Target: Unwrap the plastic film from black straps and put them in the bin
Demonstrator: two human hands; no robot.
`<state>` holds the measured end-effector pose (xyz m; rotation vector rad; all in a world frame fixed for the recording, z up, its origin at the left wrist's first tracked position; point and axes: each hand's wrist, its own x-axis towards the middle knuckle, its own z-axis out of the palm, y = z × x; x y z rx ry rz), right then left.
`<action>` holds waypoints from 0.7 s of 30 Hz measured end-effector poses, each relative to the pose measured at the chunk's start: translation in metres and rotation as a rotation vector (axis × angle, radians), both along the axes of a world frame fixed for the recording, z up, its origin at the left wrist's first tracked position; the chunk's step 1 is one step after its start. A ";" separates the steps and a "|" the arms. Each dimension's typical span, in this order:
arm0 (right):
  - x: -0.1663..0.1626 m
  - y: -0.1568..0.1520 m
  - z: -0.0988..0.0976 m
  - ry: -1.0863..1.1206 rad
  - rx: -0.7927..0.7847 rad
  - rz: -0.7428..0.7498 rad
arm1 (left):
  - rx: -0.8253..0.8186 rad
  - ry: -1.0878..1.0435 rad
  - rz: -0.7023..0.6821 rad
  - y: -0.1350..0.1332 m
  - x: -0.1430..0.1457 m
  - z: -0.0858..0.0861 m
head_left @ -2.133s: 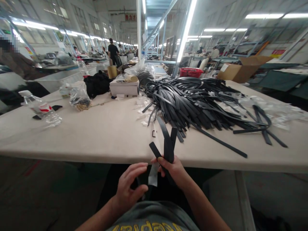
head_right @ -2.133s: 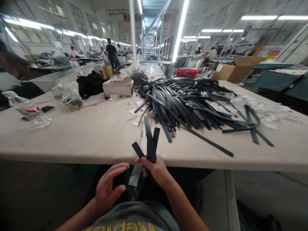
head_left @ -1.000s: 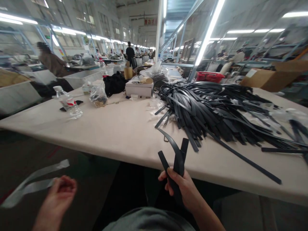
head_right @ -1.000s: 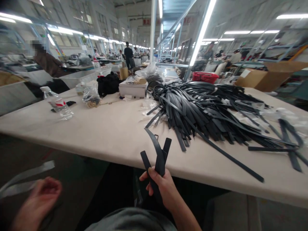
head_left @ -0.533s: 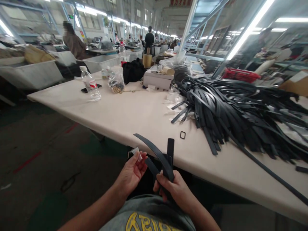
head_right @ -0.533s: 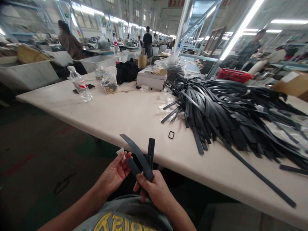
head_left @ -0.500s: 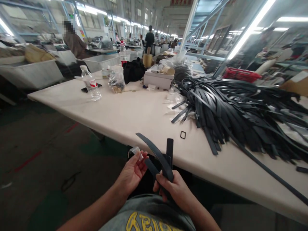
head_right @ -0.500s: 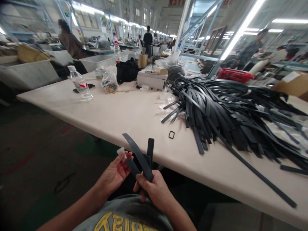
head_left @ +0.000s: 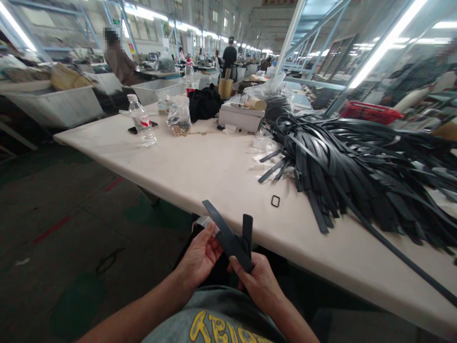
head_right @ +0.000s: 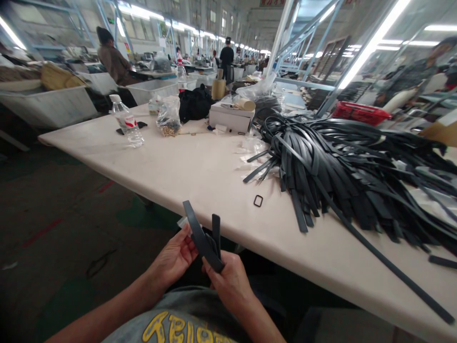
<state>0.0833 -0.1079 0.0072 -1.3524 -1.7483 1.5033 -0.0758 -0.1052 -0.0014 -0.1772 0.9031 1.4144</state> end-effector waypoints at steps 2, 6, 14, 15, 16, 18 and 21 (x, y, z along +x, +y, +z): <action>0.002 0.001 -0.001 -0.012 0.035 -0.004 | 0.002 -0.004 0.005 0.000 0.000 -0.004; 0.004 0.004 -0.006 -0.054 0.088 0.016 | 0.021 -0.007 0.000 0.000 0.000 -0.011; -0.001 0.009 -0.013 -0.097 0.109 0.060 | 0.016 0.024 -0.032 -0.009 0.005 -0.016; -0.003 0.011 -0.014 -0.077 0.065 0.050 | 0.024 0.027 -0.049 -0.011 0.007 -0.018; -0.006 0.013 -0.016 -0.057 0.023 0.043 | 0.042 0.030 -0.076 -0.013 0.010 -0.020; -0.008 0.018 -0.016 -0.027 -0.035 0.047 | 0.098 0.042 -0.142 -0.014 0.012 -0.023; 0.002 0.024 -0.008 0.008 -0.111 0.089 | 0.096 0.059 -0.105 -0.007 0.003 -0.021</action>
